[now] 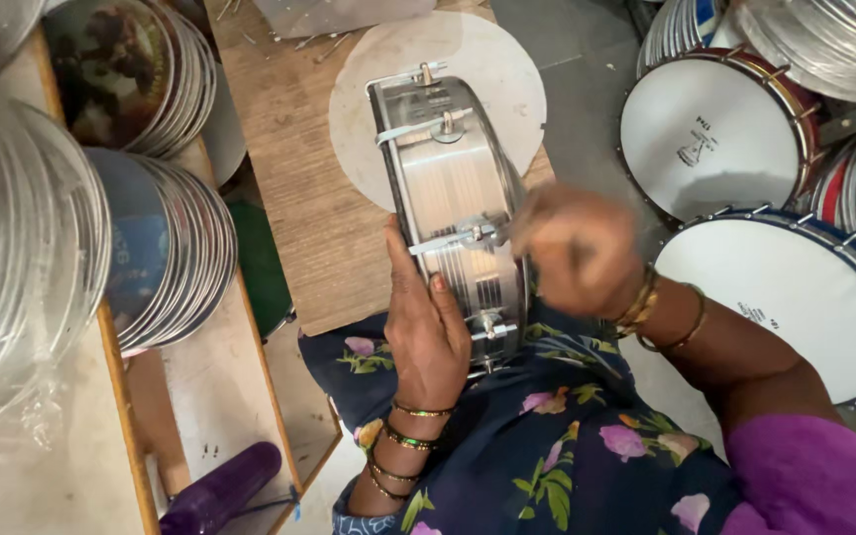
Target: The person assembles a drum by placing the metal rim onto the shell and then using a tool to tighten the tension rods around the perimeter.
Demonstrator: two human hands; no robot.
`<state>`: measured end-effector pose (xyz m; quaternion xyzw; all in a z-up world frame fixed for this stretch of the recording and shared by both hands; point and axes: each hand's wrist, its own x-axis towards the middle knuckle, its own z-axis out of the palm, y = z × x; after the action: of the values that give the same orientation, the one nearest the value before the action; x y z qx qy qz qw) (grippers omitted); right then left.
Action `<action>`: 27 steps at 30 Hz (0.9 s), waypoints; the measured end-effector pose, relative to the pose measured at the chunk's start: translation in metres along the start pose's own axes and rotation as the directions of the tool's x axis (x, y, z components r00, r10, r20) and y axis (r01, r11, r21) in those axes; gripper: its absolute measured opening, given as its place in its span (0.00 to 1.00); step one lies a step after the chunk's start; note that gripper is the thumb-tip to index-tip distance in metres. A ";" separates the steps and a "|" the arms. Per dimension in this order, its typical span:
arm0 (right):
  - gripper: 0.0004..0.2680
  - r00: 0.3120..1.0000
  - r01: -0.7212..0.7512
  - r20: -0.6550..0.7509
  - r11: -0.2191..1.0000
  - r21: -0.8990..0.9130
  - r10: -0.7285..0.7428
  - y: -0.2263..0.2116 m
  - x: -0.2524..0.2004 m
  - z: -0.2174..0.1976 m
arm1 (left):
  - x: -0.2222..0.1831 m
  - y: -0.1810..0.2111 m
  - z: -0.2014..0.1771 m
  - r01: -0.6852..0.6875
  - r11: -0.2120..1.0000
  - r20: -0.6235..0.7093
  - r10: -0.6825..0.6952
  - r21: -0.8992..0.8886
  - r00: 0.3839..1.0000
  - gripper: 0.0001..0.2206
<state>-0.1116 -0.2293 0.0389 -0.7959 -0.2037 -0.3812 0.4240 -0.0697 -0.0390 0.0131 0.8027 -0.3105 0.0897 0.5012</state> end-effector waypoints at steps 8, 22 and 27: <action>0.08 0.862 -0.506 0.010 0.861 0.060 0.506 0.021 0.036 0.013 | -0.002 -0.001 0.001 -0.023 0.999 0.014 0.022 0.042 1.000 0.26; 0.08 0.983 0.172 0.098 0.972 -0.163 -0.157 0.007 0.002 0.006 | -0.004 -0.008 0.000 -0.009 1.000 -0.009 0.009 0.005 1.000 0.26; 0.09 0.925 -0.372 -0.082 0.928 0.010 0.372 0.014 0.013 0.024 | -0.005 -0.007 0.001 0.004 1.000 0.017 -0.004 0.011 1.000 0.26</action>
<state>-0.0841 -0.2174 0.0329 -0.8048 -0.0303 -0.3270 0.4944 -0.0701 -0.0354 0.0055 0.8067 -0.3128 0.0835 0.4943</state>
